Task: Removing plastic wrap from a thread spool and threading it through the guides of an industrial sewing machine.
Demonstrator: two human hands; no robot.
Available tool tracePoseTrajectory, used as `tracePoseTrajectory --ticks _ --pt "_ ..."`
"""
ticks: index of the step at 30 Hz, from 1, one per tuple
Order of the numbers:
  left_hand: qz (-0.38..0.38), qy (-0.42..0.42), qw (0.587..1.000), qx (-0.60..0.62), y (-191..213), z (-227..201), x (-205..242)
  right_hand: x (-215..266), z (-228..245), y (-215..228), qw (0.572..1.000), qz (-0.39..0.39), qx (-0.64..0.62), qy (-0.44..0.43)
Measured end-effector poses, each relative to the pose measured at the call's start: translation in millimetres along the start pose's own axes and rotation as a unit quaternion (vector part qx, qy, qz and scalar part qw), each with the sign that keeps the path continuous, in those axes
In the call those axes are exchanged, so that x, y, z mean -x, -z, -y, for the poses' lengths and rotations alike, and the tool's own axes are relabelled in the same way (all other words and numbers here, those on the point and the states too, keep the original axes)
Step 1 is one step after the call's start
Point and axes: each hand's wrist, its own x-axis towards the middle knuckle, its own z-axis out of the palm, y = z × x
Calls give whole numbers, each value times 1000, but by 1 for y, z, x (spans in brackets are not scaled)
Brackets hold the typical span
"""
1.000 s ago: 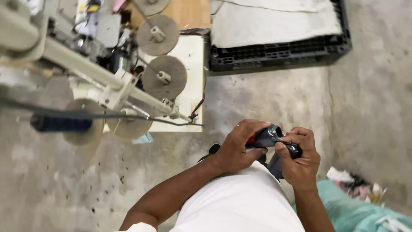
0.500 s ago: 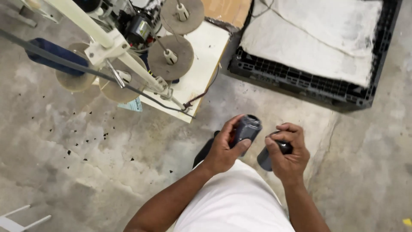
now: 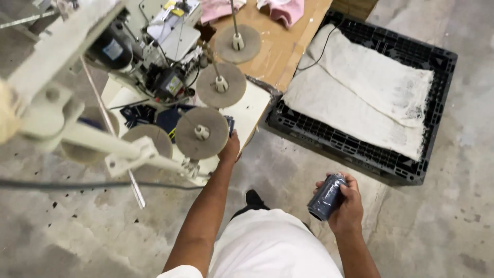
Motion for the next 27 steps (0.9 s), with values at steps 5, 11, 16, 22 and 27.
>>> tracePoseTrajectory --ticks 5,11,16,22,27 --pt "-19 -97 994 -50 15 -8 -11 -16 25 -37 999 1 -14 46" --pt "-69 -168 978 -106 25 -10 -15 -55 43 -63 955 170 60 235" --pt "-22 -159 980 -113 24 7 18 -90 63 -95 887 283 144 336" --pt "72 -99 981 148 93 -119 83 -116 85 -115 870 365 134 304" --pt "248 -78 877 403 121 -256 86 -146 85 -103 867 450 119 179"
